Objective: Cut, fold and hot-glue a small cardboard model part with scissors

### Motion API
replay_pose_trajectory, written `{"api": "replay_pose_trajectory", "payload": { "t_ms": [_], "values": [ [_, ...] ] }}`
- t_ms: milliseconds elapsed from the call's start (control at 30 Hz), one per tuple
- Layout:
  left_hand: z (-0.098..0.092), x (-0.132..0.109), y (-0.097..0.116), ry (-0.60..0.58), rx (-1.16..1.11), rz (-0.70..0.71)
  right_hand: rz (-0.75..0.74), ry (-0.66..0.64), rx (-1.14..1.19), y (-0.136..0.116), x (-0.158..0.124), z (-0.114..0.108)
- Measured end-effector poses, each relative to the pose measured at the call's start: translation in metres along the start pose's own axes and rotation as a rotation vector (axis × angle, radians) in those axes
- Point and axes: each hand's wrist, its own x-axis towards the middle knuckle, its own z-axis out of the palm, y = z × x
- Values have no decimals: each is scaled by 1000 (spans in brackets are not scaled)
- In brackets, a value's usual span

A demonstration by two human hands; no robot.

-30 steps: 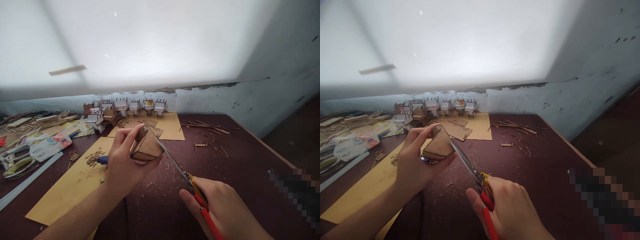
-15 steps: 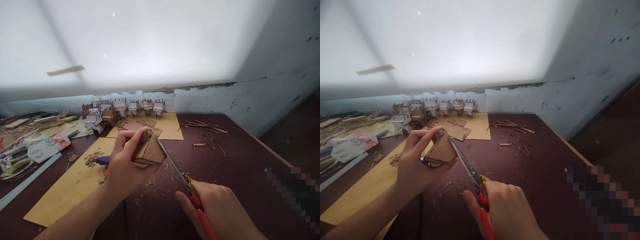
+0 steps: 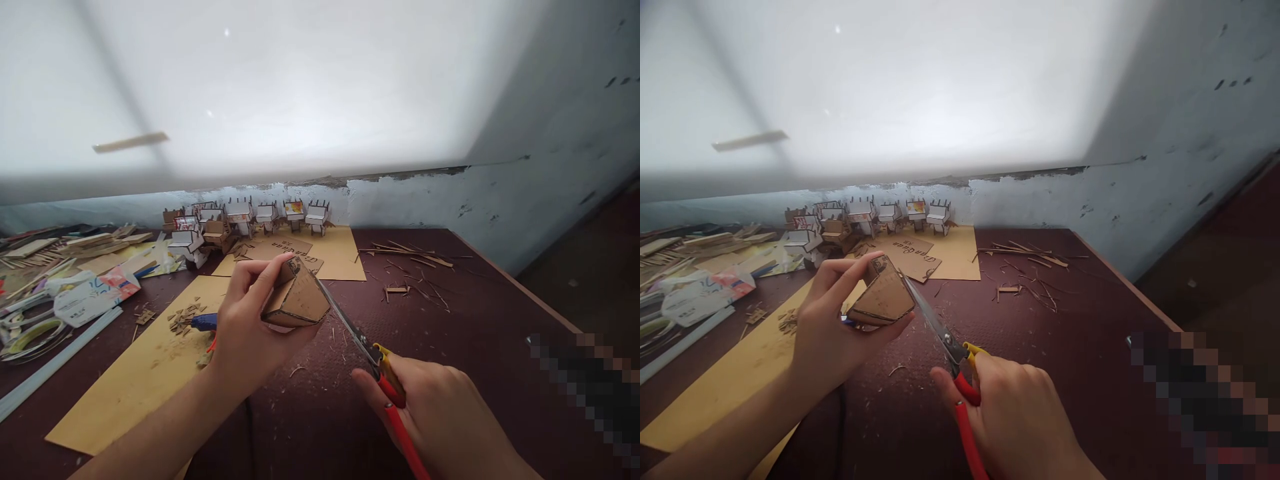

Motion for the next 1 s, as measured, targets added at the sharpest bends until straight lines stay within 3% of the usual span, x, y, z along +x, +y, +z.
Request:
{"api": "replay_pose_trajectory", "payload": {
  "t_ms": [200, 367, 700, 1000],
  "values": [
    [0, 0, -1, -9, 2, -19, 107, 20, 79, 9, 7, -2],
    [0, -1, -1, -18, -2, -7, 194, -110, 178, 10, 9, -3],
    [2, -3, -2, -12, 5, 15, 62, -66, 157, -1, 3, -5],
    [1, 1, -3, 14, 26, 12, 62, 21, 98, -1, 4, -6]
  ]
}}
